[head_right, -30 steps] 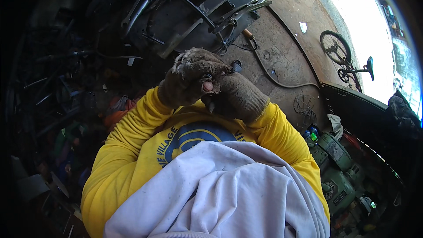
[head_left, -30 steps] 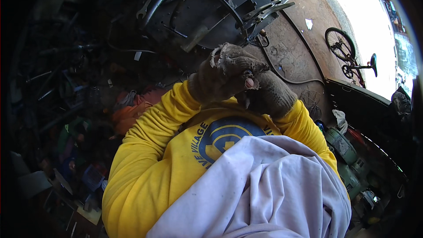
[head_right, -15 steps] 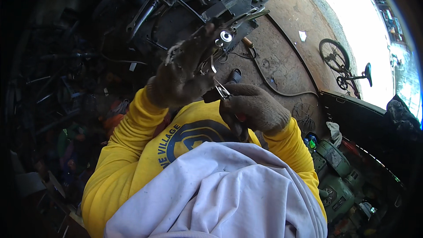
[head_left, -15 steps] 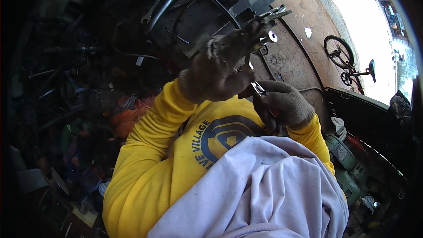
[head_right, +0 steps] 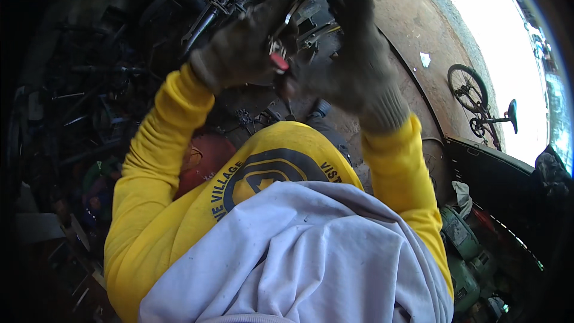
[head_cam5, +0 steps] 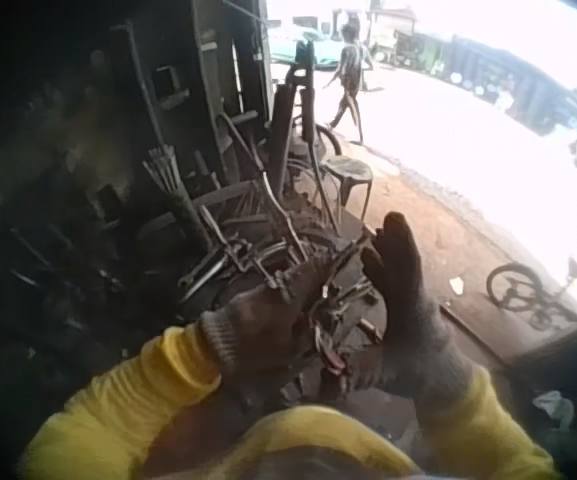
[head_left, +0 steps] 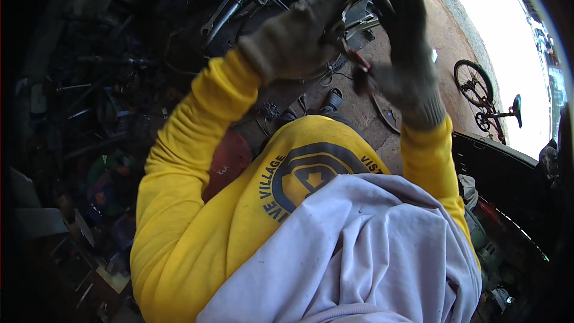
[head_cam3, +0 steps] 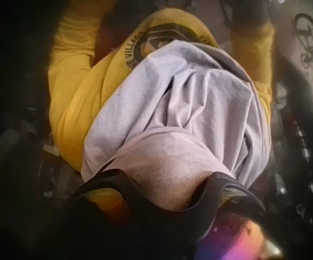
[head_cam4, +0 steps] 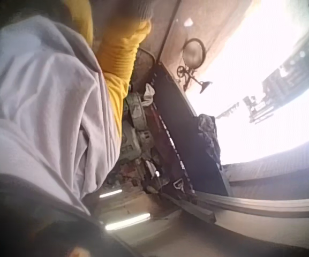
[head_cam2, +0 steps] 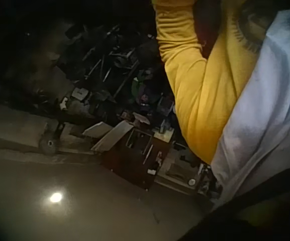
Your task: The person welds metal components together, using a welding torch to join parts of a frame held in place by locking pliers, then uses a hammer to shape the joint.
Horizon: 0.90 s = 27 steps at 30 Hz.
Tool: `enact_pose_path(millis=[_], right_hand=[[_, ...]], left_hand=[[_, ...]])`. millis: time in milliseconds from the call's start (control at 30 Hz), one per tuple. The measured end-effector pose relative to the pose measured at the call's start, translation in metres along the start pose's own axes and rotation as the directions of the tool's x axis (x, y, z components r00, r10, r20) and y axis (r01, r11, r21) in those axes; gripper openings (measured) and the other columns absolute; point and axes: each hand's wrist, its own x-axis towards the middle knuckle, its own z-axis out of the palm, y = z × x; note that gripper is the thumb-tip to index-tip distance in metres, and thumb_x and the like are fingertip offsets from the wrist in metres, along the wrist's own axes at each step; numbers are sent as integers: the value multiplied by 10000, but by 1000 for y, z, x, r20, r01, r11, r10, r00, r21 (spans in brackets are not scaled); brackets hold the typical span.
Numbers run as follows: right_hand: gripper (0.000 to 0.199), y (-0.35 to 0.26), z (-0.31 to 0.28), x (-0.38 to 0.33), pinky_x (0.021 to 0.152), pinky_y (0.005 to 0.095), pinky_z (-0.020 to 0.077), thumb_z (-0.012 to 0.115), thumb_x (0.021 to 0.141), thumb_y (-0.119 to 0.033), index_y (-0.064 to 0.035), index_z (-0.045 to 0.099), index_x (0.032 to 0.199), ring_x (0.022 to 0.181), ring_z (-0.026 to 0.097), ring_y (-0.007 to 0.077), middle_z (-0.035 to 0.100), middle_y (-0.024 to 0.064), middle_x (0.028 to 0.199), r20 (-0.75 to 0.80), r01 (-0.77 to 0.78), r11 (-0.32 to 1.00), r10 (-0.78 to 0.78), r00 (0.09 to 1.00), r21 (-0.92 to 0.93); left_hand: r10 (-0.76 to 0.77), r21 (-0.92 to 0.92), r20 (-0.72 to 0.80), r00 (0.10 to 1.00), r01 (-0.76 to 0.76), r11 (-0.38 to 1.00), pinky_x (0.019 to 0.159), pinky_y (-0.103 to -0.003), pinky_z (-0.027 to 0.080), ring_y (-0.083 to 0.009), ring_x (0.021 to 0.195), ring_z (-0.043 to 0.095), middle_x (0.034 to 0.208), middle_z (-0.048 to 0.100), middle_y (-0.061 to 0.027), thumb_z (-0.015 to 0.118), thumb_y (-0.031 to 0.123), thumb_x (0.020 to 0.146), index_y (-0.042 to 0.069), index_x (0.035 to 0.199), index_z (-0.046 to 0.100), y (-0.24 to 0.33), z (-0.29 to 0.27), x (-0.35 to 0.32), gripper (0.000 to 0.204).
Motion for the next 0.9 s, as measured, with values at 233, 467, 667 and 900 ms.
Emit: enact_pose_path(millis=[233, 467, 667, 900], right_hand=[[1137, 59, 30, 88, 1097, 458, 472, 872, 797, -362, -68, 149, 1624, 1360, 515, 402, 454, 239, 1528, -312, 93, 954, -184, 932, -284], [1301, 79, 24, 94, 1109, 426, 468, 918, 679, -309, -77, 70, 1639, 1339, 533, 390, 326, 281, 1590, 33, -381, 920, 379, 925, 95], [1292, 93, 38, 81, 1126, 423, 445, 906, 686, -310, -61, 67, 1637, 1375, 481, 359, 364, 250, 1559, 40, -312, 948, 310, 950, 69], [1235, 111, 52, 66, 1086, 438, 472, 872, 733, -266, -86, 57, 1643, 1280, 539, 343, 477, 207, 1437, -5, -263, 962, 264, 965, 75]], left_hand=[[33, -538, 454, 890, 245, 807, 1044, -391, 507, -271, 1277, 572, 1495, 493, -229, 673, 92, 946, 58, 1648, 49, -61, -36, 82, 940], [7, -253, 618, 786, 191, 949, 1048, -389, 506, -282, 1261, 586, 1460, 531, -216, 680, 137, 954, 57, 1622, 152, -101, -13, 66, 855], [81, -151, 643, 761, 22, 988, 1051, -388, 506, -293, 1246, 600, 1426, 570, -203, 686, 182, 961, 55, 1597, 255, -116, -8, 55, 778], [-149, -138, 731, 665, 358, 923, 1117, -434, 441, -303, 1308, 548, 1382, 606, -187, 659, 220, 962, 65, 1482, 481, -113, -10, 55, 571]])
